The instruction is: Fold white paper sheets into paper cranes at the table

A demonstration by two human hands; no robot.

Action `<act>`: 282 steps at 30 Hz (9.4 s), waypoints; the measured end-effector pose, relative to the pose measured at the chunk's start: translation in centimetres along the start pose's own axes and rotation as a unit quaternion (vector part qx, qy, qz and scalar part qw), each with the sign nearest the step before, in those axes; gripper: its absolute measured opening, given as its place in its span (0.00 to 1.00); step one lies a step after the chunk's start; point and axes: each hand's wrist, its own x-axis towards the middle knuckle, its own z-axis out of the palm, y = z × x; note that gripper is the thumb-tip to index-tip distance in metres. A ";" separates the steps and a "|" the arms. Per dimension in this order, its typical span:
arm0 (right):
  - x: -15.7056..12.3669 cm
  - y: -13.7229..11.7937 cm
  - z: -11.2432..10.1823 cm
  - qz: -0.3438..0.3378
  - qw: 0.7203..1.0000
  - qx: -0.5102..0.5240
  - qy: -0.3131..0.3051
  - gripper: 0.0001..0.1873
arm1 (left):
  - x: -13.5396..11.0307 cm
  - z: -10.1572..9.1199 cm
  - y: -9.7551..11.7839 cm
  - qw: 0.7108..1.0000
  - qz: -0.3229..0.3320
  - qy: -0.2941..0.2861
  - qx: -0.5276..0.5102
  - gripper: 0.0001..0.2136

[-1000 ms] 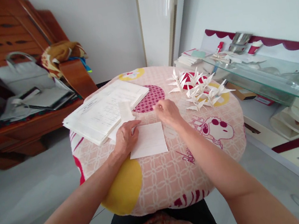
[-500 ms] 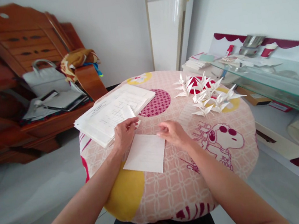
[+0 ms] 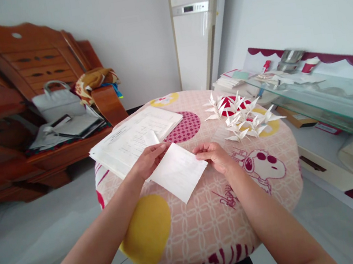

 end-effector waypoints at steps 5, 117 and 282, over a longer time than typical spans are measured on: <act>0.2 -0.3 -1.0 -0.011 0.997 0.065 0.040 0.14 | 0.6 2.0 2.1 0.987 -0.065 -0.117 -0.091 0.18; -2.0 -0.9 2.9 -0.422 0.814 -0.350 0.190 0.20 | -0.4 9.7 6.0 0.696 0.411 0.104 0.580 0.08; -5.3 1.7 0.3 0.096 0.628 -0.725 0.267 0.20 | 0.4 2.4 -5.0 0.740 0.248 -0.068 0.622 0.23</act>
